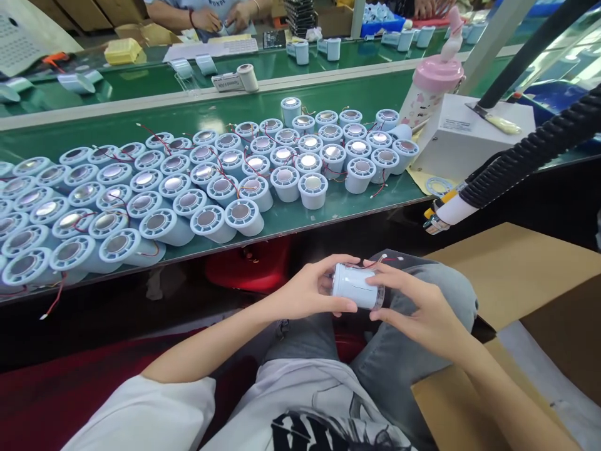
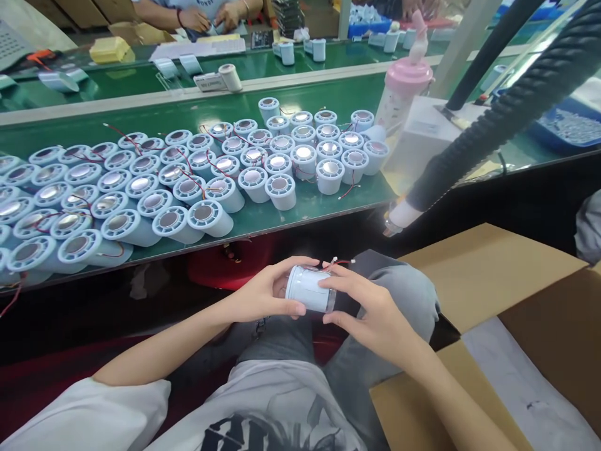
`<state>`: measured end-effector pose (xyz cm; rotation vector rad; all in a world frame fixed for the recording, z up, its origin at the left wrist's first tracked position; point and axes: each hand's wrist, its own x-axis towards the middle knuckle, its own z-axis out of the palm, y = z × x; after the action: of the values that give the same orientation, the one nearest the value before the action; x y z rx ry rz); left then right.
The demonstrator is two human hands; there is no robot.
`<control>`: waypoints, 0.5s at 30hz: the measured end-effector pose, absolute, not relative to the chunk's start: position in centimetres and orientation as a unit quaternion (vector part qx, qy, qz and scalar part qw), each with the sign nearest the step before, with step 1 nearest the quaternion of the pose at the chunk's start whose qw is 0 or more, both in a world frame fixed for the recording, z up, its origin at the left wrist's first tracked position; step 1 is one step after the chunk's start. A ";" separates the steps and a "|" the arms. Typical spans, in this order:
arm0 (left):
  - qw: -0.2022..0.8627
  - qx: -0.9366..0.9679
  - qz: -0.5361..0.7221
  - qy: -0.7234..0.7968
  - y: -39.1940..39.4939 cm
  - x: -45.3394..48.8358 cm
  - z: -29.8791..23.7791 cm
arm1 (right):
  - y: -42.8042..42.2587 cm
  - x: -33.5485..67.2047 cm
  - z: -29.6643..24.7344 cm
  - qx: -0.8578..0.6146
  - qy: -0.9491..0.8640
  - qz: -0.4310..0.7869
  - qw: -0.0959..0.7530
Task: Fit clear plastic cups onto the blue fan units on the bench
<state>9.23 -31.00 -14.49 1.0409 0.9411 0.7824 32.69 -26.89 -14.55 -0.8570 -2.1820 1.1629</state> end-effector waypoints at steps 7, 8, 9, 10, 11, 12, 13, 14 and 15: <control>0.705 0.466 0.345 0.408 -27.8 10.1 -15.0 | -26.9 33.5 -16.5 -0.343 -0.702 0.535 0.322; 0.709 0.460 0.345 0.407 -26.6 10.6 -15.3 | -26.8 33.6 -16.9 -0.358 -0.677 0.543 0.345; 0.713 0.458 0.343 0.406 -25.3 11.2 -15.5 | -26.7 33.6 -17.3 -0.375 -0.652 0.547 0.369; 0.716 0.460 0.337 0.403 -23.9 11.9 -15.7 | -26.6 33.6 -17.8 -0.394 -0.625 0.547 0.393; 0.719 0.466 0.329 0.396 -22.4 12.5 -15.8 | -26.5 33.5 -18.2 -0.414 -0.600 0.544 0.416; 0.724 0.476 0.319 0.385 -21.1 13.2 -15.8 | -26.3 33.5 -18.6 -0.433 -0.578 0.537 0.435; 0.727 0.487 0.307 0.373 -19.8 13.8 -15.7 | -26.1 33.4 -18.8 -0.447 -0.562 0.530 0.451; 0.730 0.499 0.295 0.362 -18.7 14.2 -15.5 | -25.8 33.4 -19.0 -0.458 -0.551 0.522 0.462; 0.731 0.510 0.283 0.354 -17.8 14.6 -15.2 | -25.5 33.3 -19.0 -0.464 -0.545 0.516 0.471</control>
<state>14.57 -17.80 -15.24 1.1221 0.7786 0.6221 33.31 -25.55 -19.02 -1.1373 -1.3342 1.2641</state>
